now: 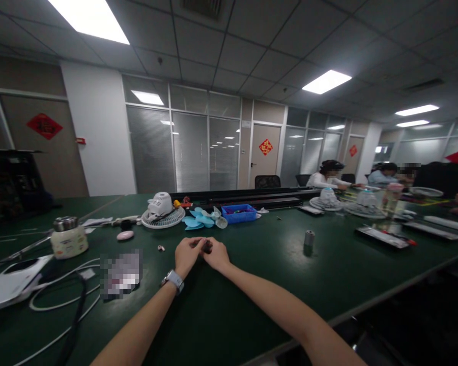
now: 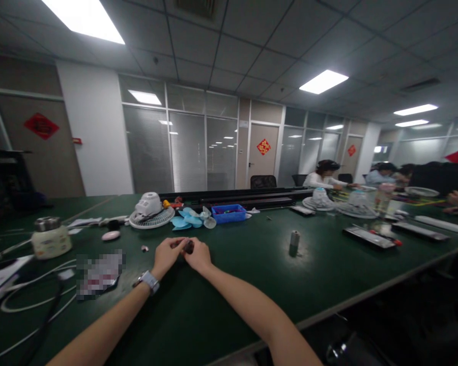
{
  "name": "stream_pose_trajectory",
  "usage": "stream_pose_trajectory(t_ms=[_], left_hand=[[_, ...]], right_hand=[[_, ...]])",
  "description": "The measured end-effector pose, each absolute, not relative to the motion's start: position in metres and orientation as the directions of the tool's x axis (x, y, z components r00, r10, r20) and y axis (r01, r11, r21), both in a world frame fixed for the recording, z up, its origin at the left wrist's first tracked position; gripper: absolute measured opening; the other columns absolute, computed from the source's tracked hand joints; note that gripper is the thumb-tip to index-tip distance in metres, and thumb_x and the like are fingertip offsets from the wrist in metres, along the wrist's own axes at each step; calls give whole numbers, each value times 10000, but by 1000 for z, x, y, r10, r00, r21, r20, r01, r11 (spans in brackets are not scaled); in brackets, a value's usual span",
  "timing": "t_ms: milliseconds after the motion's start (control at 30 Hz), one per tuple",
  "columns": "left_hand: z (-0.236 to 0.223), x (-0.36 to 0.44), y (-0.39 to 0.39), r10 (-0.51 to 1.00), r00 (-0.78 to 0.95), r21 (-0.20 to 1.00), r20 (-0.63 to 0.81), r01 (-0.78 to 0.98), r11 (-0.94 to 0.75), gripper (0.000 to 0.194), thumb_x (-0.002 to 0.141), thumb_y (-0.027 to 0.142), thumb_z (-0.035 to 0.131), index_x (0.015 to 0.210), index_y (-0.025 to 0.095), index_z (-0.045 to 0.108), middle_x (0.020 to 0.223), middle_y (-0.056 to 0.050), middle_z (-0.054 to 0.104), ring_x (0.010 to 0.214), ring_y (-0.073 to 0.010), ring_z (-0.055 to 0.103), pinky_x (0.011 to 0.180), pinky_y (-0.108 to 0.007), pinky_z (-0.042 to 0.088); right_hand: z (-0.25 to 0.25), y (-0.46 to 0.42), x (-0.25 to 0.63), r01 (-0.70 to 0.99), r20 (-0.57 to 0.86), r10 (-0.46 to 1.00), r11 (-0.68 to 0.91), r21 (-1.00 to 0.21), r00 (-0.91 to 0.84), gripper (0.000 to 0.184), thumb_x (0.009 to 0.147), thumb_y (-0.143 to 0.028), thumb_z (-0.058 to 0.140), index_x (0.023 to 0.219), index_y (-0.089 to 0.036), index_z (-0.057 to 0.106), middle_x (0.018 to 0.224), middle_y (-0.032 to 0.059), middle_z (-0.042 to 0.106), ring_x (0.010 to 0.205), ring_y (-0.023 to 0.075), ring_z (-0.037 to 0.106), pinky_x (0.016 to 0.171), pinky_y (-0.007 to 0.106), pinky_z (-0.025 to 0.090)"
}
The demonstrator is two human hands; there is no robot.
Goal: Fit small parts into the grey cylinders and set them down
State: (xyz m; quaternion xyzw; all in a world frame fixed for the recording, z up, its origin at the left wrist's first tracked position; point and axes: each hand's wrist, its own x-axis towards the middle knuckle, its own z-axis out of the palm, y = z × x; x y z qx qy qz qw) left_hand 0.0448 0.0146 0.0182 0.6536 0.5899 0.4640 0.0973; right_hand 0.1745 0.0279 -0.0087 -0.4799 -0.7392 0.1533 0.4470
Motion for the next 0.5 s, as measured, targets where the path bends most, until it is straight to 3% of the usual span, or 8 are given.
stream_pose_trajectory(t_ms=[167, 500], left_hand=[[17, 36, 14, 843, -204, 694, 497, 677, -246, 452, 783, 549, 487, 976, 221, 729, 860, -52, 681, 739, -189, 590, 647, -275, 428], [-1, 14, 11, 928, -192, 527, 321, 850, -6, 396, 797, 543, 486, 1000, 299, 723, 1004, -84, 705, 950, -282, 591, 739, -341, 417]], right_hand=[[-9, 29, 174, 575, 517, 844, 496, -651, -142, 388, 718, -400, 672, 1058, -231, 591, 925, 32, 692, 848, 186, 656, 738, 277, 503], [-5, 24, 174, 610, 473, 873, 442, -657, -123, 381, 733, -401, 660, 1071, -250, 568, 937, 27, 685, 855, 188, 651, 752, 284, 491]])
